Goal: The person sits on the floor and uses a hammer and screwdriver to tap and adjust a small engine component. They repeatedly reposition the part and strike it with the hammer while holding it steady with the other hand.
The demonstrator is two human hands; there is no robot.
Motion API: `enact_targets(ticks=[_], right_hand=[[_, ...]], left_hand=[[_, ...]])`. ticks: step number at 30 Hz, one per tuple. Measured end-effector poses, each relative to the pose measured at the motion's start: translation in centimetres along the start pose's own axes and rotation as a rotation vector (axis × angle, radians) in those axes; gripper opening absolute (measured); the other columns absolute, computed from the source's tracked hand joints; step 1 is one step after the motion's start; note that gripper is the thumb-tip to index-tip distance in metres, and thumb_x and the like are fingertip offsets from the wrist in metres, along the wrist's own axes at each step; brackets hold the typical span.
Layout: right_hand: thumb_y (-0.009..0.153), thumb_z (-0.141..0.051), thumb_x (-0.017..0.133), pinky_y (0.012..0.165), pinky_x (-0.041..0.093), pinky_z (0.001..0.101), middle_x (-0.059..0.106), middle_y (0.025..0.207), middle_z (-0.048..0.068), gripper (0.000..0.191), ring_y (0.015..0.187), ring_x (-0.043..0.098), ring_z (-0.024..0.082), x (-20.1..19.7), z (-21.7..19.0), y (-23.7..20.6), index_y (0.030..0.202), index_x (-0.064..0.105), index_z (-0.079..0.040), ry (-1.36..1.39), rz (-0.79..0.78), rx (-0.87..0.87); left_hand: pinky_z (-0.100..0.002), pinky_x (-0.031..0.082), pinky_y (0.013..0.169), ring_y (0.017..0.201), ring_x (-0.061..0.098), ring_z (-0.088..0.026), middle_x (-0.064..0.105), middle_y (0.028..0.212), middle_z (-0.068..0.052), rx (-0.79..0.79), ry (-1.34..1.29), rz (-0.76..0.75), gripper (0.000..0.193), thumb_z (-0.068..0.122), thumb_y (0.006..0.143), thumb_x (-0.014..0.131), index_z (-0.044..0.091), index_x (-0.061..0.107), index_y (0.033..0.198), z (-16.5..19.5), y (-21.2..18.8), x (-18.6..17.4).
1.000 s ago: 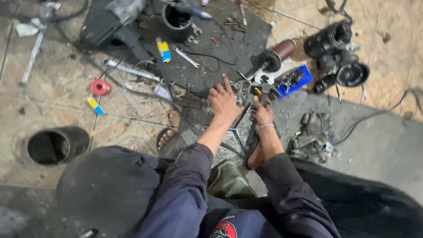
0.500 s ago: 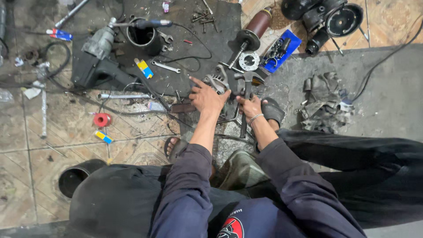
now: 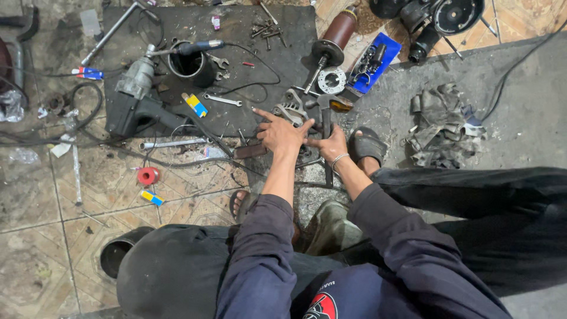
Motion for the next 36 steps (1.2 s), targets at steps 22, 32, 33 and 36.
enact_targets(ticks=[22,32,33,36], right_hand=[[0.066,-0.014,0.096,0.085,0.056,0.0341,0.077,0.104,0.009,0.057,0.093,0.070,0.017,-0.8,2.1,0.6,0.113,0.066,0.001,-0.247,0.060,-0.022],[0.073,-0.013,0.092,0.087,0.057,0.0321,0.076,0.109,0.008,0.056,0.097,0.070,0.015,-1.1,4.1,0.5,0.118,0.062,0.001,-0.013,0.037,0.055],[0.073,-0.014,0.093,0.087,0.056,0.0327,0.076,0.107,0.008,0.055,0.095,0.070,0.015,-1.2,4.0,0.4,0.117,0.063,0.001,-0.074,0.063,0.080],[0.072,-0.016,0.094,0.086,0.056,0.0342,0.077,0.104,0.009,0.052,0.093,0.070,0.016,-1.1,3.1,0.0,0.113,0.066,-0.001,-0.166,0.097,0.094]], left_hand=[[-0.044,0.057,0.090,0.110,0.065,-0.046,0.056,0.127,-0.039,0.124,0.079,-0.023,0.173,0.080,0.043,0.090,-0.019,0.000,0.153,0.1,0.6,0.5],[-0.042,0.059,0.085,0.106,0.067,-0.042,0.058,0.125,-0.037,0.131,0.119,-0.005,0.167,0.081,0.049,0.087,-0.019,0.001,0.153,1.3,0.5,1.0],[-0.042,0.058,0.086,0.106,0.067,-0.042,0.059,0.124,-0.037,0.140,0.114,-0.008,0.168,0.081,0.049,0.087,-0.020,0.001,0.153,1.2,0.6,1.1],[-0.043,0.056,0.090,0.108,0.066,-0.040,0.060,0.124,-0.036,0.166,0.118,-0.013,0.168,0.082,0.050,0.087,-0.022,0.001,0.151,0.9,0.9,1.2]])
Point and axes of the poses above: each hand's wrist, its own y-axis towards the middle knuckle, its own x-axis out of the palm, z = x × y, the point moved 6 cm from there along y, towards the middle knuckle
